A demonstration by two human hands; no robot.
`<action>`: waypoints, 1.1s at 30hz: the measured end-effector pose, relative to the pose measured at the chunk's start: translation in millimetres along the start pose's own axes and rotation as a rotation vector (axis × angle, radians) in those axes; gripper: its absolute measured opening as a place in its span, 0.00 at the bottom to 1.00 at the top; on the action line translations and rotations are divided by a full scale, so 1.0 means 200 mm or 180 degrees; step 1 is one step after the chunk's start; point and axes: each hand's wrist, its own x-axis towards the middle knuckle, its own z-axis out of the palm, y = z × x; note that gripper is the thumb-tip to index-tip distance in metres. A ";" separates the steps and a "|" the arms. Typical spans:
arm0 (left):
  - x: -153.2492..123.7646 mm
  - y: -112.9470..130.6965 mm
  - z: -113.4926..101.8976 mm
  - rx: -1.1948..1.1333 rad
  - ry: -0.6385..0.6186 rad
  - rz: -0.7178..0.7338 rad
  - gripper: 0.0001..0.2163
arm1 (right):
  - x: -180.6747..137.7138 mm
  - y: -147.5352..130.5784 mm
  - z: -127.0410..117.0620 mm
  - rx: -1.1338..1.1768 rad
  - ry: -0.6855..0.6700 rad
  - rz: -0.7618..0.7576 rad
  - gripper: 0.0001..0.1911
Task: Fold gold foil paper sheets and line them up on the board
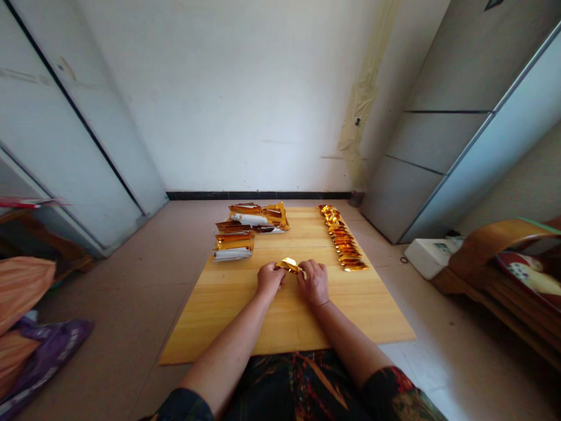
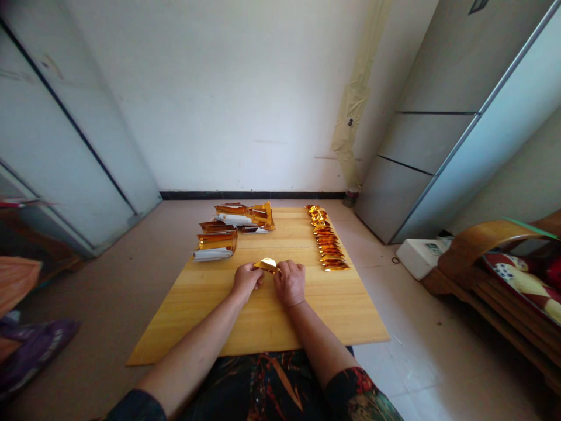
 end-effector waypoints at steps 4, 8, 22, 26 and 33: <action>-0.02 0.03 -0.01 -0.0156 -0.0030 -0.0030 0.02 | -0.01 0.00 -0.02 -0.0110 -0.0081 -0.0060 0.05; -0.04 0.05 -0.01 -0.0226 -0.0110 -0.0002 0.02 | 0.00 0.00 -0.01 -0.0200 -0.0174 -0.0121 0.05; -0.02 -0.01 -0.03 0.0033 -0.0562 0.0158 0.07 | -0.05 0.21 -0.30 -0.0703 0.0002 -0.0213 0.12; -0.02 -0.02 -0.03 0.0148 -0.0559 0.0277 0.08 | -0.15 0.46 -0.51 -0.0976 0.0028 -0.0159 0.13; -0.01 -0.03 -0.01 0.0422 -0.0516 0.0361 0.10 | -0.21 0.73 -0.66 -0.1408 0.0134 -0.0347 0.12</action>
